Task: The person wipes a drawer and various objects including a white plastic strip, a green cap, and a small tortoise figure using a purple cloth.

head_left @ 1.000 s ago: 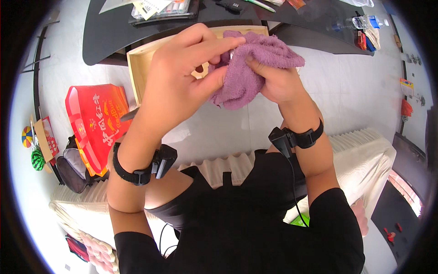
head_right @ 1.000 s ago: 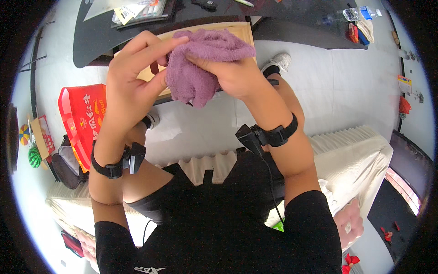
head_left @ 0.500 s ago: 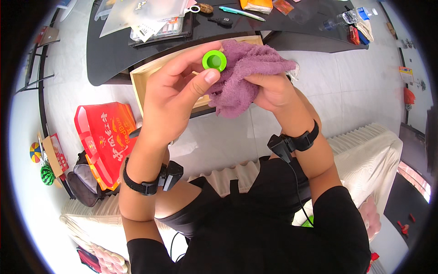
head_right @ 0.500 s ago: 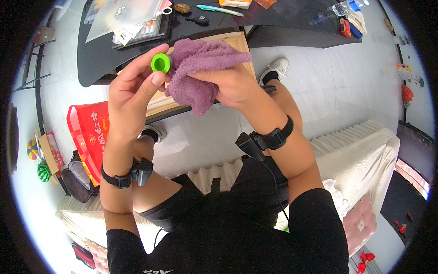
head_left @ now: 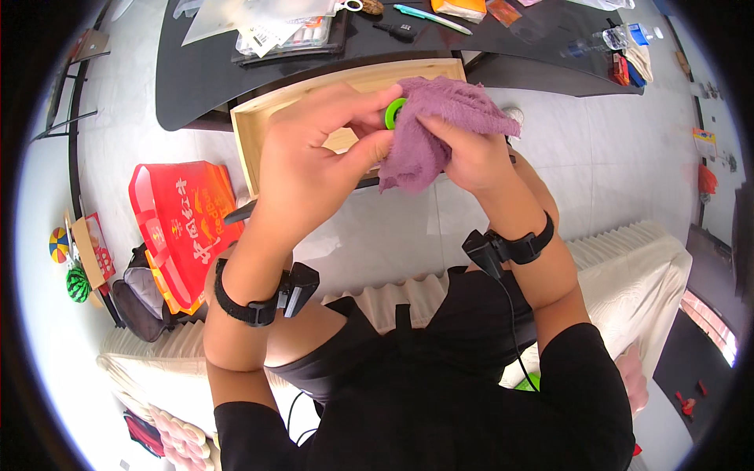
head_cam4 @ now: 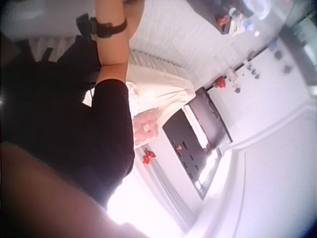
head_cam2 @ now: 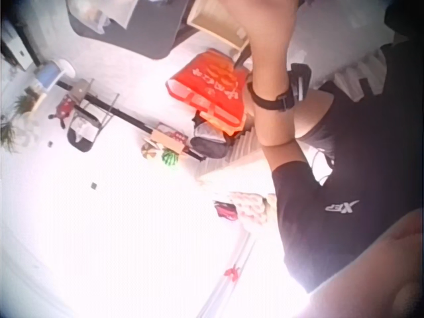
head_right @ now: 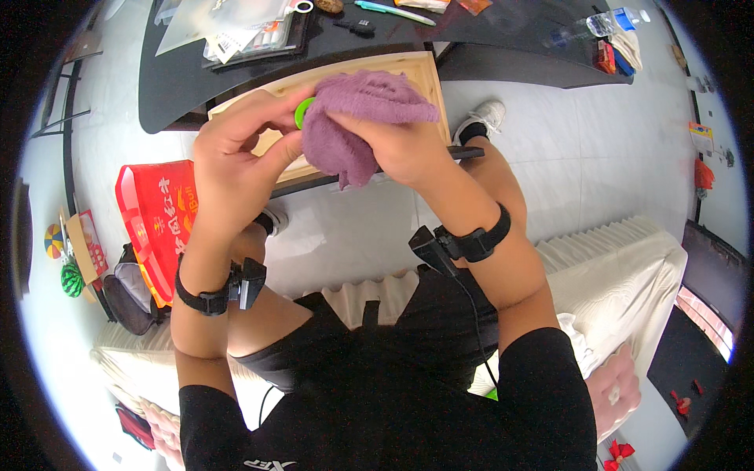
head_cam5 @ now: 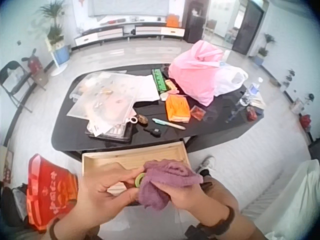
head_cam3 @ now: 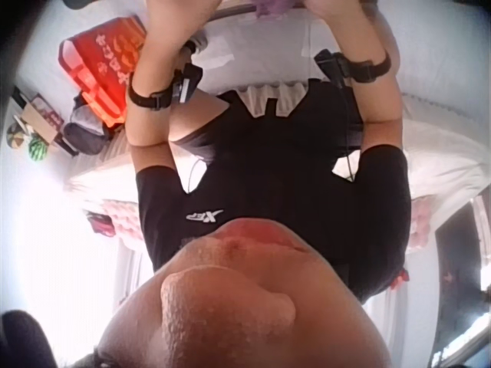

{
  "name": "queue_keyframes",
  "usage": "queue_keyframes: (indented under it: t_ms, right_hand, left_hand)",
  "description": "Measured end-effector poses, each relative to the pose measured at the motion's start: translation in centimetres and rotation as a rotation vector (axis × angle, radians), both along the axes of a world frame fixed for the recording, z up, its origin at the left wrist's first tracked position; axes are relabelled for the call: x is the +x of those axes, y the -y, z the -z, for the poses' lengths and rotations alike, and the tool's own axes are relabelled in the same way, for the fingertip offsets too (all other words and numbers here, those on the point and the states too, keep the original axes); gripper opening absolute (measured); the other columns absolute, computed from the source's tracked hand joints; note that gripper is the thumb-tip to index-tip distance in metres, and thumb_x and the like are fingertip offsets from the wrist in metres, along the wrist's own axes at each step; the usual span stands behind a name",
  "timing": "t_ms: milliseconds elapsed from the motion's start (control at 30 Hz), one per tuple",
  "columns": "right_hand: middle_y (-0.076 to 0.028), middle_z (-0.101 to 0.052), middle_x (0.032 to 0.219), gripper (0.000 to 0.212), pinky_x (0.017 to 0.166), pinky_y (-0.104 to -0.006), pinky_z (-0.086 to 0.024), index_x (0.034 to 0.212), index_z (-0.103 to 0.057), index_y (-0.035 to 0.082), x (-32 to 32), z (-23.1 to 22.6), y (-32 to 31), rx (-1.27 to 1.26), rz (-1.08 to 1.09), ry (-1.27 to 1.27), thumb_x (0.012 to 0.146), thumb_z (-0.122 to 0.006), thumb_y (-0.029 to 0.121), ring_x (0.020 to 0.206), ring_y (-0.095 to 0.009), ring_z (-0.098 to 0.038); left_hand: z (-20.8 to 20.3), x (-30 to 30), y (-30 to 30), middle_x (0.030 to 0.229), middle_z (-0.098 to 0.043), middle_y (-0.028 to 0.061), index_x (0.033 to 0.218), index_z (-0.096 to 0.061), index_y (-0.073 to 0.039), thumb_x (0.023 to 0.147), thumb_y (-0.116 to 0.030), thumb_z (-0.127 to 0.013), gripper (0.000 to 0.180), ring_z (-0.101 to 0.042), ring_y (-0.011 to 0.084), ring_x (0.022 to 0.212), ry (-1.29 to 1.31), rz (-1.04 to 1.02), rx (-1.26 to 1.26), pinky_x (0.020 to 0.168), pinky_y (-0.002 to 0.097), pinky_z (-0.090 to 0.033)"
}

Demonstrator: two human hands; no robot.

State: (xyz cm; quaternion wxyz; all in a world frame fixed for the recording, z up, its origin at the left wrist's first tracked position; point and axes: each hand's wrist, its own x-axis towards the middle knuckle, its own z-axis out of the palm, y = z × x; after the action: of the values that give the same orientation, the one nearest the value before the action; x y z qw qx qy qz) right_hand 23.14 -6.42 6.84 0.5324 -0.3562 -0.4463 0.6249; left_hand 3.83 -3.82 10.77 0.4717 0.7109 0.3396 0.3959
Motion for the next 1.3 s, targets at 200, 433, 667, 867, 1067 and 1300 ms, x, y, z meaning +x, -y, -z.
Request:
queue_keyframes:
  t_ms: [200,433,667,867,1067,1300]
  right_hand:
    - [-0.009,-0.064,0.102,0.025,0.083,-0.0308,-0.050,0.109,-0.059,-0.002,-0.3,-0.5,0.2,-0.224,0.057,-0.317,0.086,-0.061,0.007,0.093,-0.018,-0.062]
    - [-0.009,-0.064,0.102,0.025,0.082,-0.0304,-0.052,0.108,-0.059,-0.001,0.1,-1.0,0.0,-0.187,0.003,-0.306,0.083,-0.063,0.003,0.093,-0.017,-0.062]
    - [-0.005,-0.063,0.091,0.027,0.071,-0.0266,-0.050,0.099,-0.059,0.001,-0.3,-0.6,-0.3,-0.149,0.190,0.005,0.074,-0.070,0.002,0.083,-0.012,-0.061]
    - [-0.003,-0.060,0.082,0.031,0.067,-0.0250,-0.047,0.094,-0.057,0.004,-1.5,-0.4,-0.1,-0.042,0.204,0.250,0.069,-0.074,0.008,0.075,-0.010,-0.057]
    - [-0.005,-0.057,0.095,0.043,0.077,-0.0280,-0.047,0.106,-0.050,0.005,-1.6,-1.1,0.1,0.038,0.116,0.398,0.070,-0.073,0.011,0.088,-0.010,-0.054]
    - [-0.006,-0.054,0.101,0.047,0.081,-0.0288,-0.047,0.114,-0.045,0.003,-1.4,-1.3,-0.2,-0.097,0.163,0.091,0.076,-0.072,0.010,0.095,-0.012,-0.054]
  left_hand:
    - [-0.3,0.8,0.7,0.093,-0.064,0.0066,0.117,-0.060,0.003,0.078,0.004,-0.069,0.040,-0.060,0.0108,0.084,0.170,-0.004,-0.236,0.078,0.0230,-0.049]
    - [-0.9,1.0,0.7,0.098,-0.066,0.0089,0.115,-0.059,0.003,0.079,0.001,-0.071,0.038,-0.062,0.0129,0.089,0.263,-0.071,-0.273,0.081,0.0251,-0.050]
    - [-0.3,1.5,1.0,0.103,-0.067,0.0127,0.105,-0.061,0.002,0.074,0.000,-0.076,0.035,-0.062,0.0128,0.087,0.146,-0.092,-0.071,0.081,0.0241,-0.049]
    - [0.4,2.1,1.1,0.100,-0.067,0.0109,0.102,-0.061,0.001,0.070,-0.003,-0.078,0.036,-0.061,0.0115,0.082,0.015,-0.133,0.272,0.075,0.0225,-0.048]
    - [0.0,1.7,0.6,0.083,-0.065,0.0043,0.092,-0.060,0.000,0.076,0.002,-0.070,0.019,-0.061,0.0082,0.072,0.111,-0.271,-0.018,0.066,0.0220,-0.050]
    - [-0.2,0.9,0.4,0.087,-0.065,0.0065,0.092,-0.059,0.003,0.079,0.003,-0.069,0.016,-0.062,0.0074,0.077,0.255,-0.246,-0.430,0.068,0.0195,-0.050]
